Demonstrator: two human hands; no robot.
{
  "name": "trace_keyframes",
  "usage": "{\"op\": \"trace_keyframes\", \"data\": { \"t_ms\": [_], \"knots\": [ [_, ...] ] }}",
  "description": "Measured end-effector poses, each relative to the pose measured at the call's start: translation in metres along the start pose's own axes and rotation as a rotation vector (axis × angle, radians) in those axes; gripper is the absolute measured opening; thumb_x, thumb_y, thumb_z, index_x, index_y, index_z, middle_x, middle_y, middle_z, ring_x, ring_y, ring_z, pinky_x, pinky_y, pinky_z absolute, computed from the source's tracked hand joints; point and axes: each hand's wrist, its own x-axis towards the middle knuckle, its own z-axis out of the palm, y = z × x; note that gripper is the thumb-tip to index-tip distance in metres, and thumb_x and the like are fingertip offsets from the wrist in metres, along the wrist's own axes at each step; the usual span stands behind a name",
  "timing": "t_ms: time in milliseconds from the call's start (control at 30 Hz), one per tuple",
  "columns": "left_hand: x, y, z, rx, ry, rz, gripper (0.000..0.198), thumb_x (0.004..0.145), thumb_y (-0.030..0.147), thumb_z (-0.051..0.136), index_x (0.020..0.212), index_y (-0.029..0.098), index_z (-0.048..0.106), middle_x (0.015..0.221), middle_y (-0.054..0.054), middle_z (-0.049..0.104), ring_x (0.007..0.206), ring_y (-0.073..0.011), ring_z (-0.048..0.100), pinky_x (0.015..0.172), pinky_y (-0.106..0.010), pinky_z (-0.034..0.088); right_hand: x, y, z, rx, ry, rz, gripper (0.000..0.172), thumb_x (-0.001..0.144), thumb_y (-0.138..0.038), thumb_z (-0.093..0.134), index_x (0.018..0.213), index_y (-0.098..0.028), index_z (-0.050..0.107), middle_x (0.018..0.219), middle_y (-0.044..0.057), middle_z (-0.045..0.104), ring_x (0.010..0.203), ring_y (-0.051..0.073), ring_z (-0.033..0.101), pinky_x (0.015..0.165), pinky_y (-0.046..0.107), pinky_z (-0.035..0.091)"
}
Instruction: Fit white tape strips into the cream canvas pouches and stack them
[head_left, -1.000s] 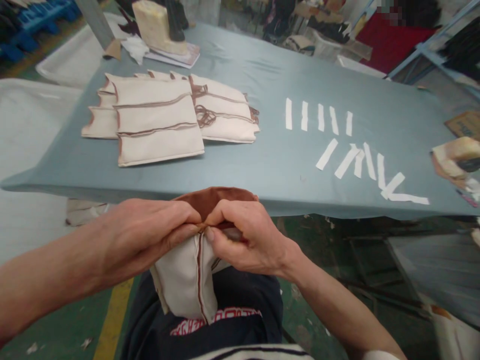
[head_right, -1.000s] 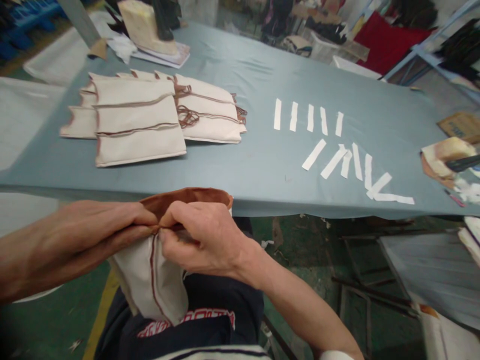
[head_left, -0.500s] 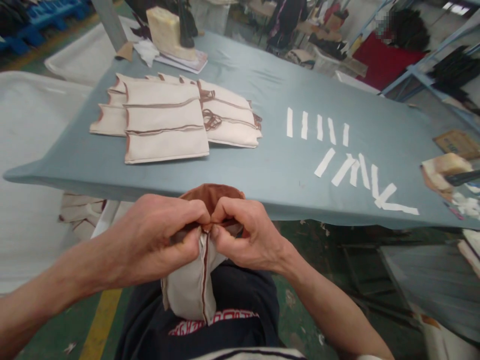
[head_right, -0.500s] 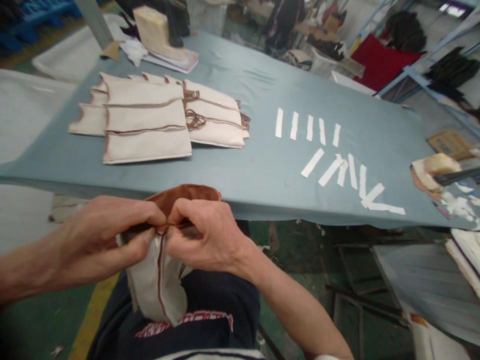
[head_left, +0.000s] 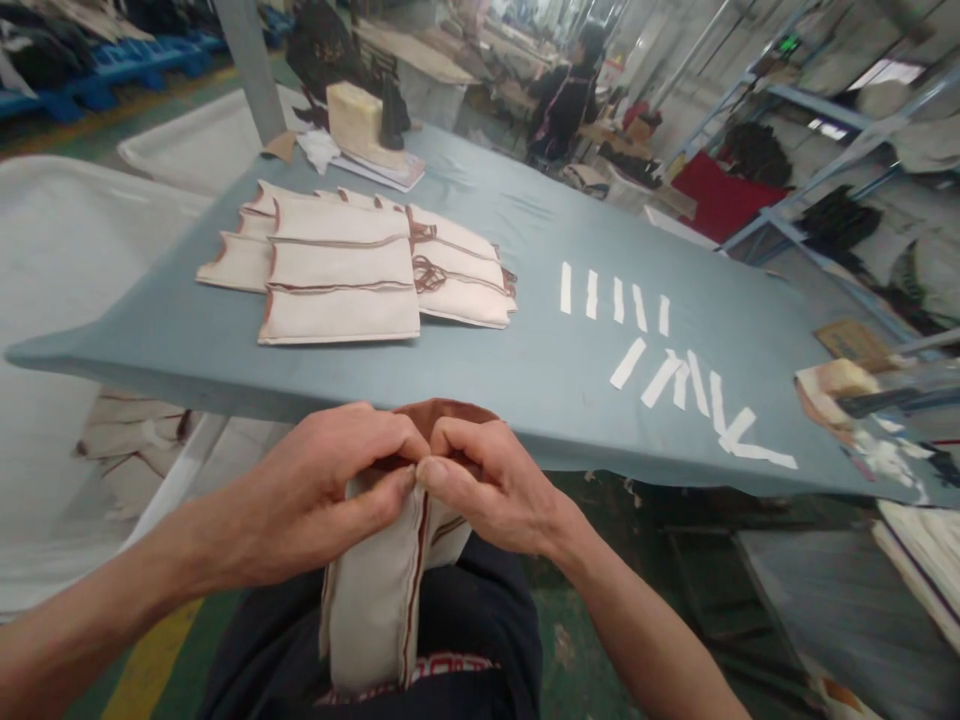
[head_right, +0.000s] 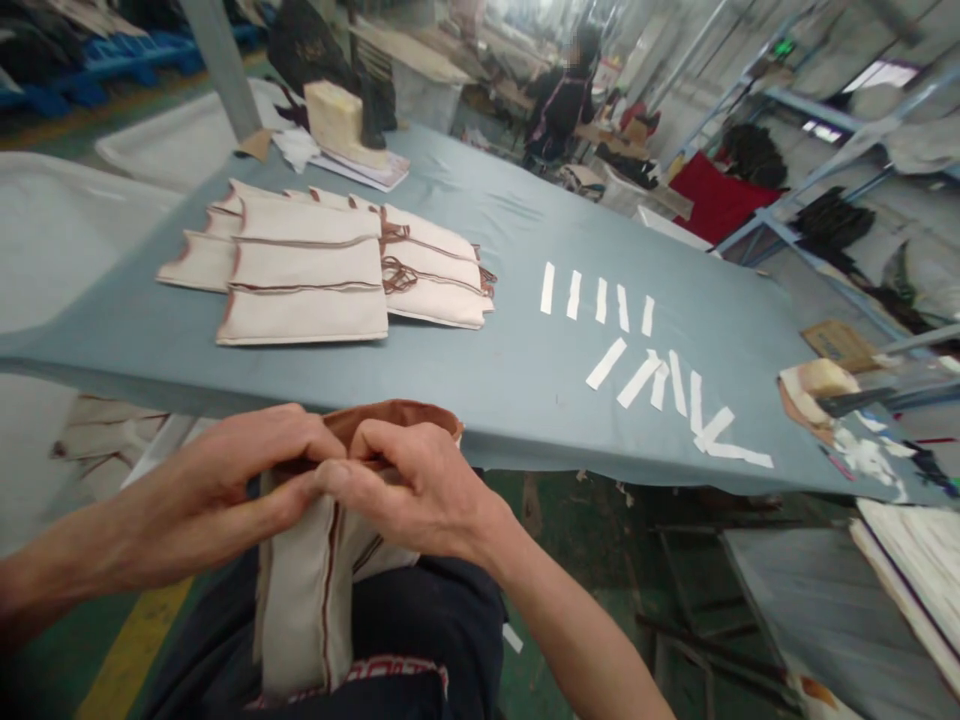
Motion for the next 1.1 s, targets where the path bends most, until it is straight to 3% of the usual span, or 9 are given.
{"op": "trace_keyframes", "data": {
  "t_ms": [100,233,433,567,633,700,800,933,1100],
  "knots": [
    [0.0,-0.001,-0.005,0.012,0.007,-0.018,0.019,0.108,0.02,0.063,0.094,0.024,0.074,0.085,0.006,0.075,0.08,-0.0148,0.067,0.075,-0.026,0.046,0.003,0.002,0.003,-0.048,-0.007,-0.088,0.049,0.108,-0.042,0.069,0.072,-0.027,0.039,0.063,-0.01,0.032,0.057,0.011,0.029,0.056,0.029,0.022],
    [0.007,-0.002,-0.017,-0.073,-0.099,-0.027,0.026,0.111,0.028,0.069,0.087,0.023,0.077,0.08,0.005,0.075,0.078,-0.0152,0.068,0.074,-0.025,0.046,-0.001,0.001,0.01,-0.107,0.046,-0.25,0.043,0.101,-0.022,0.064,0.072,-0.028,0.033,0.063,-0.01,0.03,0.055,0.009,0.026,0.054,0.028,0.02],
    [0.019,-0.001,-0.032,-0.166,-0.186,-0.016,0.022,0.112,0.029,0.069,0.092,0.022,0.077,0.083,0.004,0.075,0.077,-0.0137,0.066,0.072,-0.023,0.045,-0.009,-0.001,0.007,-0.172,0.068,-0.272,0.038,0.102,-0.02,0.058,0.077,-0.029,0.031,0.063,-0.01,0.029,0.053,0.009,0.025,0.052,0.027,0.02],
    [0.025,-0.011,-0.043,-0.244,-0.261,-0.126,0.049,0.116,0.047,0.061,0.075,0.02,0.063,0.067,0.005,0.057,0.063,-0.0128,0.049,0.061,-0.026,0.035,-0.022,-0.009,-0.005,-0.363,0.14,-0.344,0.039,0.1,-0.01,0.053,0.079,-0.029,0.027,0.065,-0.009,0.03,0.053,0.01,0.028,0.055,0.03,0.023],
    [0.028,-0.015,-0.046,-0.316,-0.264,-0.179,0.065,0.121,0.062,0.048,0.072,0.02,0.063,0.066,0.003,0.057,0.062,-0.0138,0.048,0.06,-0.027,0.036,-0.03,-0.007,-0.011,-0.429,0.199,-0.318,0.039,0.099,-0.009,0.054,0.078,-0.028,0.028,0.065,-0.009,0.032,0.055,0.012,0.03,0.058,0.032,0.024],
    [0.031,-0.015,-0.046,-0.38,-0.271,-0.201,0.077,0.121,0.074,0.038,0.078,0.019,0.071,0.07,0.001,0.065,0.066,-0.0162,0.055,0.063,-0.028,0.043,-0.037,0.003,-0.015,-0.43,0.256,-0.269,0.038,0.1,-0.011,0.054,0.077,-0.029,0.029,0.064,-0.008,0.032,0.055,0.012,0.03,0.058,0.033,0.023],
    [0.036,-0.009,-0.04,-0.443,-0.314,-0.191,0.078,0.118,0.079,0.043,0.082,0.018,0.076,0.076,-0.002,0.072,0.073,-0.019,0.061,0.071,-0.028,0.05,-0.041,0.028,-0.017,-0.389,0.311,-0.2,0.037,0.106,-0.017,0.052,0.077,-0.029,0.031,0.064,-0.008,0.033,0.054,0.013,0.031,0.055,0.032,0.024],
    [0.04,-0.005,-0.034,-0.443,-0.405,-0.188,0.057,0.114,0.063,0.061,0.083,0.018,0.073,0.076,0.0,0.066,0.071,-0.0169,0.057,0.066,-0.026,0.044,-0.037,0.058,-0.013,-0.304,0.307,-0.098,0.041,0.115,-0.036,0.05,0.077,-0.029,0.036,0.067,-0.007,0.039,0.057,0.013,0.035,0.056,0.029,0.032],
    [0.04,-0.01,-0.031,-0.476,-0.414,-0.263,0.039,0.101,0.05,0.078,0.081,0.017,0.072,0.071,0.003,0.06,0.066,-0.0126,0.05,0.06,-0.021,0.037,-0.029,0.07,-0.01,-0.21,0.257,-0.019,0.052,0.119,-0.056,0.052,0.077,-0.027,0.046,0.07,-0.003,0.052,0.064,0.015,0.045,0.063,0.029,0.042]
  ]
}}
